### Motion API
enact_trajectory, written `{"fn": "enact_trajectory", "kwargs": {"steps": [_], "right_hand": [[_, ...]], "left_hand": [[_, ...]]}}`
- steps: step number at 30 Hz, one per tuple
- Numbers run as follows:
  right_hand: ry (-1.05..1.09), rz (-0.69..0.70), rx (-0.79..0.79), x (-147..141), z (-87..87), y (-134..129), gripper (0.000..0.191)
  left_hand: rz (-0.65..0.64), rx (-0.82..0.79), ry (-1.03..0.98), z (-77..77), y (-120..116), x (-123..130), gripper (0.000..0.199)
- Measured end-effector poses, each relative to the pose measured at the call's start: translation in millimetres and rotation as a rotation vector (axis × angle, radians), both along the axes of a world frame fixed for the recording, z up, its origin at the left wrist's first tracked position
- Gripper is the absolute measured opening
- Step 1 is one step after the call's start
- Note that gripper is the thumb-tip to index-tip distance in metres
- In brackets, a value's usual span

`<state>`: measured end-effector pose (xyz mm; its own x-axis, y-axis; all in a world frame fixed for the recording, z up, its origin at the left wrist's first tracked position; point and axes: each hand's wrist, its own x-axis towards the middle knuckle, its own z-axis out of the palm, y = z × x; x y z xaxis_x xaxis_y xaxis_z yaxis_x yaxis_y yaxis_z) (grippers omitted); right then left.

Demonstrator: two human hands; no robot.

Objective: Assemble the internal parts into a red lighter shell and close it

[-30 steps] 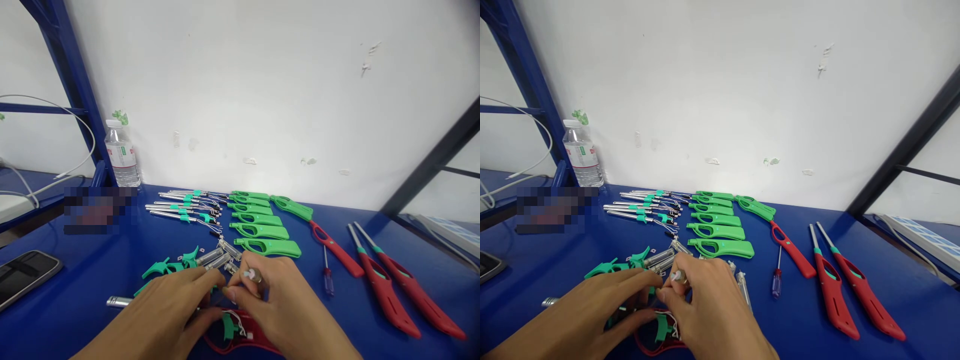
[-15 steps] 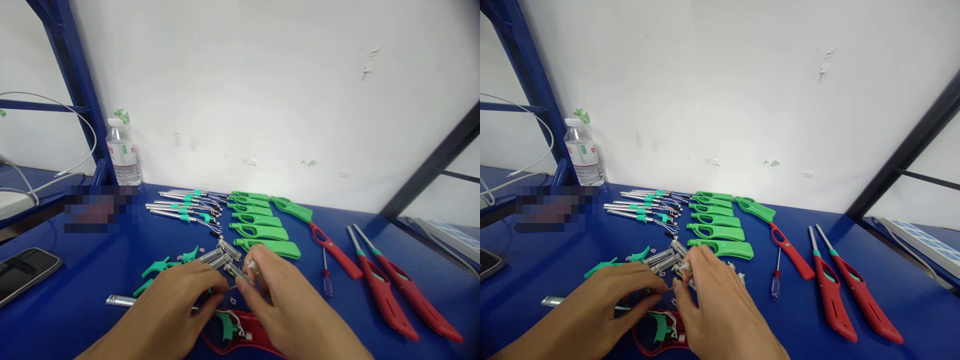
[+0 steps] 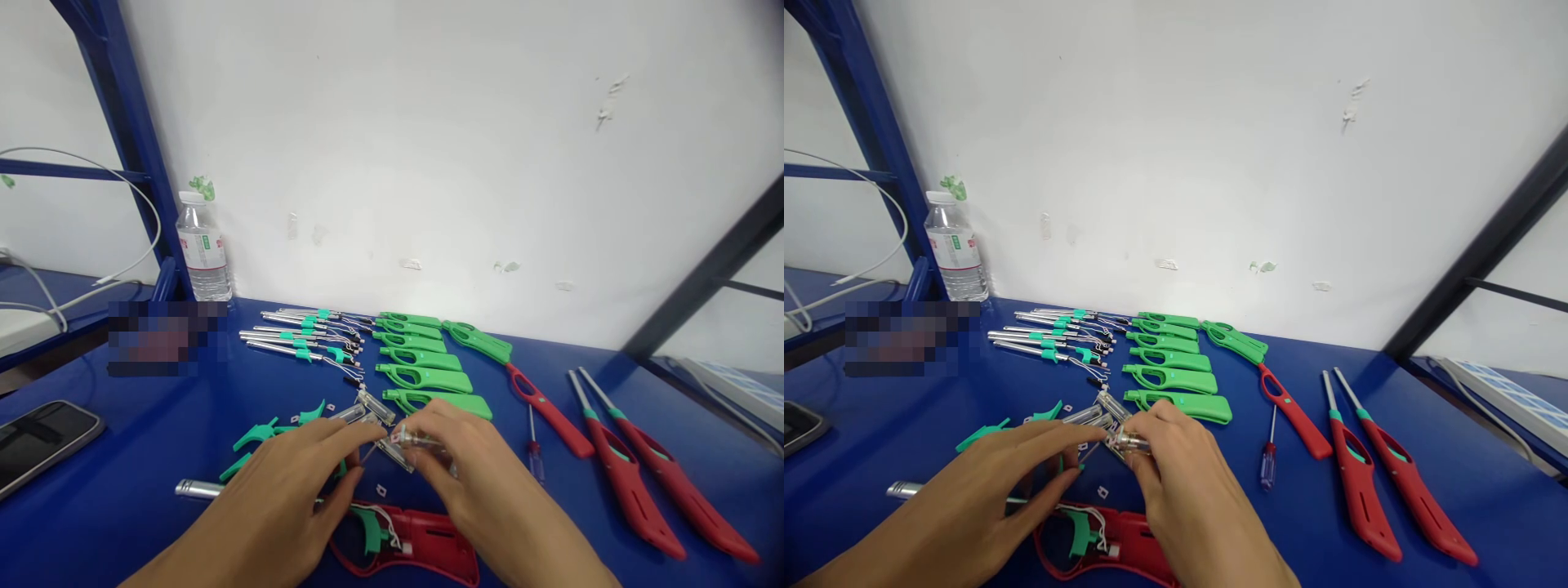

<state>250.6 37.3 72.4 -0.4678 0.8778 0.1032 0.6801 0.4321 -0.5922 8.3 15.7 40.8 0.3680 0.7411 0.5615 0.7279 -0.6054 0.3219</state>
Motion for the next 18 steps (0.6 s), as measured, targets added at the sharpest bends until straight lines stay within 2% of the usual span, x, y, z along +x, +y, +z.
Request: {"fn": "enact_trajectory", "kwargs": {"steps": [6,12,18], "right_hand": [[-0.07,-0.044,-0.013,-6.3,1.0,-1.0,0.022],[-0.062,-0.05,-0.013,-7.7,2.8,0.4,0.025],[-0.027,-0.046,-0.012,-6.7,4.5,0.1,0.03]], "left_hand": [[-0.035,-0.164,0.114,-1.1,-1.5,-6.4,0.046],[-0.021,-0.153,0.122,-5.5,-2.6,-5.6,0.046],[-0.007,-0.116,0.067,0.4,-2.4,-2.0,0.046]]}}
